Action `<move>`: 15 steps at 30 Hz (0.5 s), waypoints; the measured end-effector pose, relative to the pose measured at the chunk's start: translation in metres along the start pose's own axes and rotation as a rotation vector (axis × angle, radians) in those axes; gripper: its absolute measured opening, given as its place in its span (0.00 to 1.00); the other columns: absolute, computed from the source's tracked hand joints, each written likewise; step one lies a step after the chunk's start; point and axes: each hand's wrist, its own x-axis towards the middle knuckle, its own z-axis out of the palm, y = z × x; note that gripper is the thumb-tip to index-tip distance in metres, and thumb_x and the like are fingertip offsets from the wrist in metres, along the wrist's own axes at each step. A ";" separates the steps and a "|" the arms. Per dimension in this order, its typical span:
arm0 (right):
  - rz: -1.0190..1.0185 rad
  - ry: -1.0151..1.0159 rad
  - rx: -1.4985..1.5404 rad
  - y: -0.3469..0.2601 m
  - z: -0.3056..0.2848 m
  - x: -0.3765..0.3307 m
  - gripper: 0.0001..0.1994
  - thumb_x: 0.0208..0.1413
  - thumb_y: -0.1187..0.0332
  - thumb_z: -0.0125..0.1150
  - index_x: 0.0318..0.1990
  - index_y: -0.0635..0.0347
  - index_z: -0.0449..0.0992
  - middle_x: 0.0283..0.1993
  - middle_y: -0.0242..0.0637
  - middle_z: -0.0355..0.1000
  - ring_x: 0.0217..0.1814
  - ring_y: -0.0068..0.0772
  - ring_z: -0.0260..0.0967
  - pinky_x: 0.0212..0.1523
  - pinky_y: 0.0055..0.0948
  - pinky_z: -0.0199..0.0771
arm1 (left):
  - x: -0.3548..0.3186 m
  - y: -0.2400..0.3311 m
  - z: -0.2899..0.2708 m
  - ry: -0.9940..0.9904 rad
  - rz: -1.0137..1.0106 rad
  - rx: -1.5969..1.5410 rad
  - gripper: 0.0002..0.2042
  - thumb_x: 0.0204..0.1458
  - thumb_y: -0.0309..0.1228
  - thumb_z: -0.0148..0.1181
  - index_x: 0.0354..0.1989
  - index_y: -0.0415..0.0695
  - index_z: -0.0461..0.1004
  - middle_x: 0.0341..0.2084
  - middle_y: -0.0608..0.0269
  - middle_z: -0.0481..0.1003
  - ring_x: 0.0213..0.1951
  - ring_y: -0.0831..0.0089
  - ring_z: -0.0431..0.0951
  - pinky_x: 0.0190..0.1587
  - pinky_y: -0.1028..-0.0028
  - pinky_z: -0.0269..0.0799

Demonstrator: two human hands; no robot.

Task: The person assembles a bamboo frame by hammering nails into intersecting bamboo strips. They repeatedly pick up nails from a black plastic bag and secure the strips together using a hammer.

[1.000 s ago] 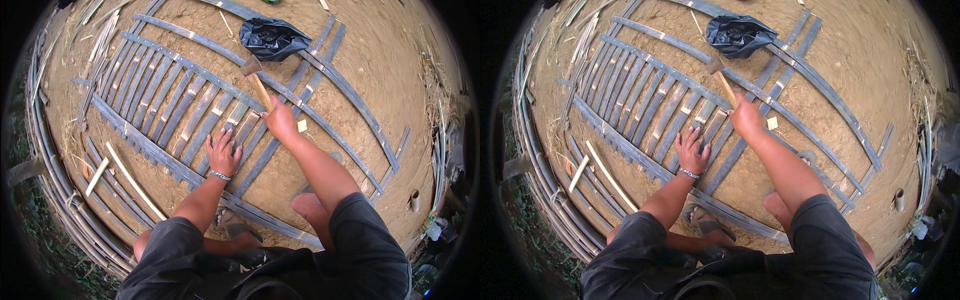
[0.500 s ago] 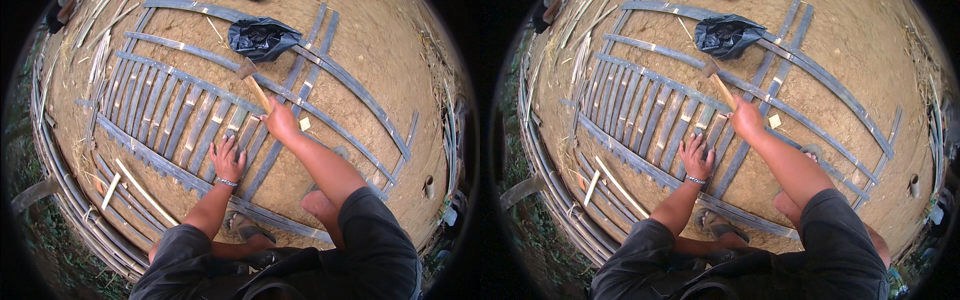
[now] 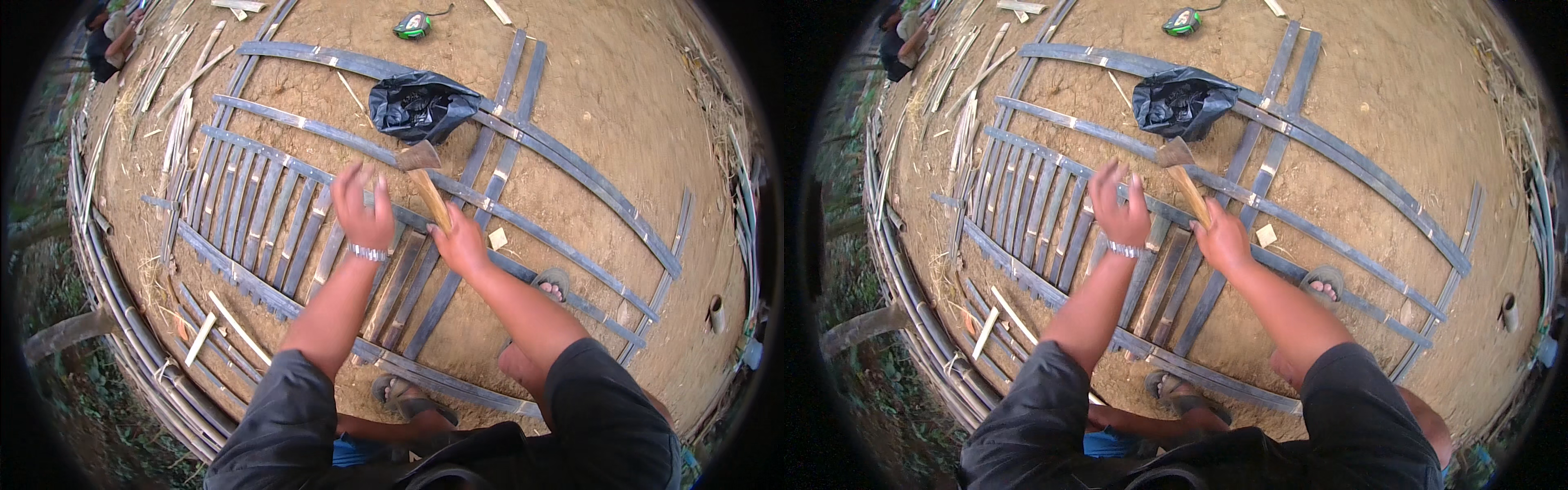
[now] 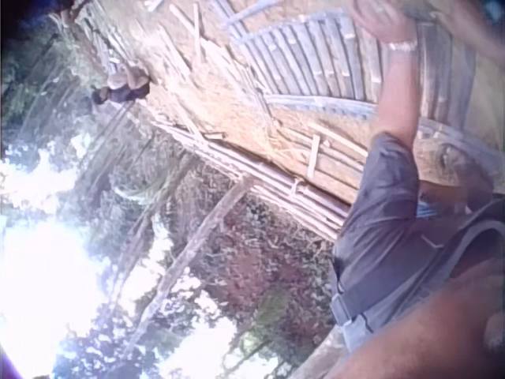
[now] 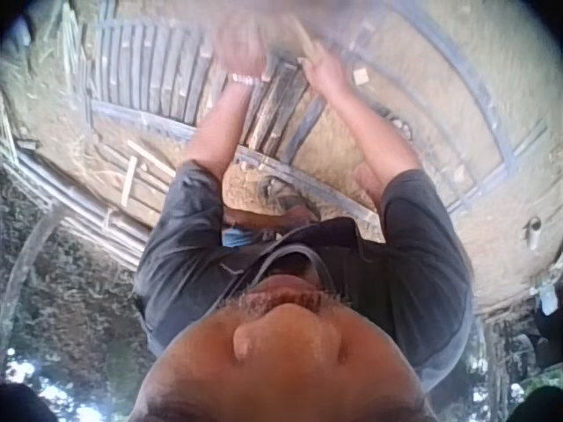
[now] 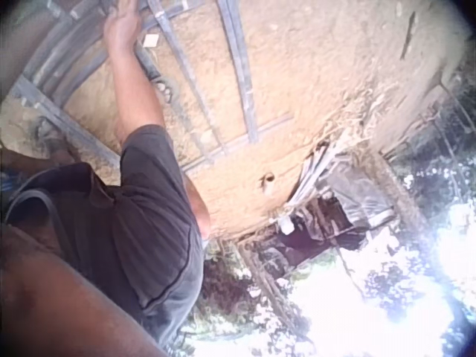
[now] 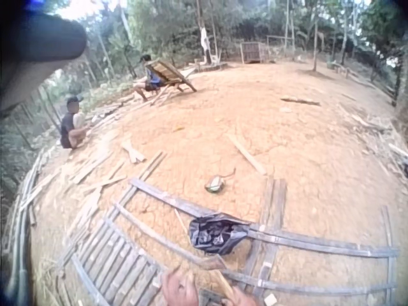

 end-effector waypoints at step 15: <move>0.079 0.098 0.304 0.035 0.012 0.005 0.23 0.59 0.66 0.69 0.60 0.62 0.71 0.44 0.50 0.80 0.44 0.51 0.78 0.46 0.42 0.78 | 0.114 -0.027 0.134 -0.871 0.018 0.447 0.11 0.56 0.37 0.63 0.44 0.54 0.86 0.43 0.50 0.83 0.48 0.51 0.83 0.53 0.55 0.79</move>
